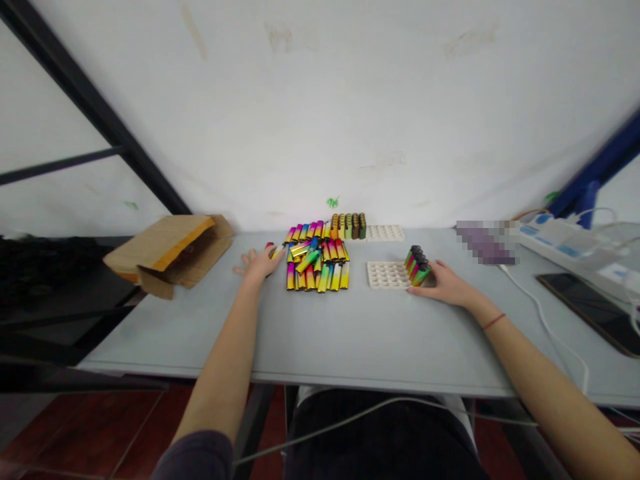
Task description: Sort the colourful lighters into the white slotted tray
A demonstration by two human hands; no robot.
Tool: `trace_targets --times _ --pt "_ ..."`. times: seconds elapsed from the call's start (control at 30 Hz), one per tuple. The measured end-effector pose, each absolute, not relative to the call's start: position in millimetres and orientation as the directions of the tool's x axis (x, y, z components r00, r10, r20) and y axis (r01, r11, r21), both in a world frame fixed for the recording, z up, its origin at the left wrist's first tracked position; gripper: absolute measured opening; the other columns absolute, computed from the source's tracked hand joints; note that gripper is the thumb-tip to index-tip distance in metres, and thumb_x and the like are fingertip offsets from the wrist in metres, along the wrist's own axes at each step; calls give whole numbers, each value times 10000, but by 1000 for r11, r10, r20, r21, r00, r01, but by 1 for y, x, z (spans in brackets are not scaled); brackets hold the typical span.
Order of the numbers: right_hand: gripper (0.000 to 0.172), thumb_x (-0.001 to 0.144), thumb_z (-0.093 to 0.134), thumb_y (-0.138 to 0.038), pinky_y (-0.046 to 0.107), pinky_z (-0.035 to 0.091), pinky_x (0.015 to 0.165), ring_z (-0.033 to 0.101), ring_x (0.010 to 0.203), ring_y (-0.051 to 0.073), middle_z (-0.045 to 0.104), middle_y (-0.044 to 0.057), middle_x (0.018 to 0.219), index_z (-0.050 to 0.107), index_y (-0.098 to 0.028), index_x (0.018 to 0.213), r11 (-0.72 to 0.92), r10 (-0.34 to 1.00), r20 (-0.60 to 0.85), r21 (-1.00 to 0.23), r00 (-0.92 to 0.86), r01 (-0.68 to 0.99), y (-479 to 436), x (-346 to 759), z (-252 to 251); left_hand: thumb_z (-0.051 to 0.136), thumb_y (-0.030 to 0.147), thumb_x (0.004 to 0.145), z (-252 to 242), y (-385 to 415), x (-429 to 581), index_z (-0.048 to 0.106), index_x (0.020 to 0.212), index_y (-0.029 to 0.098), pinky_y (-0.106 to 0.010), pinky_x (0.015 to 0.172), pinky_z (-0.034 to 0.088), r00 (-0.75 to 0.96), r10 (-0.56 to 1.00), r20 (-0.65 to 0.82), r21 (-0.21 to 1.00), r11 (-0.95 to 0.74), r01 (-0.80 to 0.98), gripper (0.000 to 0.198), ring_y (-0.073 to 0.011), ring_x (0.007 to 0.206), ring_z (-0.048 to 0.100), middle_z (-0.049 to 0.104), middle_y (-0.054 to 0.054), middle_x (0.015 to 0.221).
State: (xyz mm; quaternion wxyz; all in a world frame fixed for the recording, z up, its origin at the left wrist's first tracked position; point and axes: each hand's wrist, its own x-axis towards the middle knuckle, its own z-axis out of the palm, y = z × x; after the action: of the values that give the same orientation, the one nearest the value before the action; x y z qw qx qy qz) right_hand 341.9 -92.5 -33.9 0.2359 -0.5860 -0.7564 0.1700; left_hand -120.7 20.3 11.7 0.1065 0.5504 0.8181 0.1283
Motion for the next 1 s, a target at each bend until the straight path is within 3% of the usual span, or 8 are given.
trace_targets --times 0.17,0.27,0.37,0.53,0.73,0.83,0.93,1.0 --pt "691 746 697 -674 699 369 1160 668 1191 452 772 157 1147 674 -190 1239 237 972 126 -522 -200 820 -95 340 -28 430 355 998 -8 22 -131 658 1342 174 -528 1180 388 -216 972 99 255 185 949 451 -350 1399 515 615 -192 1453" --pt "691 739 696 -681 693 396 1139 664 1192 451 769 161 1159 675 -192 1228 224 975 125 -519 -186 825 -95 340 -28 426 270 986 -7 20 -129 555 1467 152 -468 1121 449 -174 971 166 234 132 963 512 -331 1335 569 637 -193 1419" --pt "693 737 695 -679 700 381 1147 676 1169 446 772 159 1150 675 -188 1227 237 971 142 -513 -191 825 -94 341 -30 403 283 1003 -3 14 -123 490 1529 167 -521 1071 470 -185 967 172 197 150 969 546 -362 1321 576 606 -218 1448" --pt "695 738 684 -682 686 440 1098 668 1182 453 770 165 1157 676 -188 1227 229 973 138 -501 -184 835 -95 340 -30 382 358 1026 -1 6 -109 641 1296 125 -568 1061 446 -177 974 139 124 160 979 441 -389 1276 610 655 -264 1337" --pt "692 743 680 -682 687 451 1085 665 1189 447 768 166 1160 668 -194 1233 228 973 137 -502 -184 834 -95 340 -30 328 323 1044 8 9 -105 548 1334 104 -463 1000 482 -232 942 242 273 163 948 425 -351 1127 709 747 -232 1142" --pt "692 743 690 -672 686 442 1097 661 1198 451 770 162 1157 668 -196 1244 223 974 135 -502 -180 835 -95 340 -31 418 420 1034 17 11 -101 571 1286 169 -363 888 526 -38 972 234 340 -45 939 387 -313 1068 725 763 -153 1099" --pt "701 743 694 -678 687 404 1136 653 1223 451 773 159 1159 668 -194 1249 225 974 138 -510 -179 830 -94 340 -32 604 521 939 24 12 -89 634 1185 197 -333 902 530 219 960 173 308 -264 914 408 -294 1061 712 765 -106 1098" --pt "723 732 703 -687 696 356 1173 644 1248 456 768 162 1188 666 -192 1257 222 975 140 -519 -174 825 -94 340 -32 627 525 923 27 11 -78 663 1146 192 -330 934 525 288 949 126 274 -313 909 402 -289 1075 705 761 -106 1120"
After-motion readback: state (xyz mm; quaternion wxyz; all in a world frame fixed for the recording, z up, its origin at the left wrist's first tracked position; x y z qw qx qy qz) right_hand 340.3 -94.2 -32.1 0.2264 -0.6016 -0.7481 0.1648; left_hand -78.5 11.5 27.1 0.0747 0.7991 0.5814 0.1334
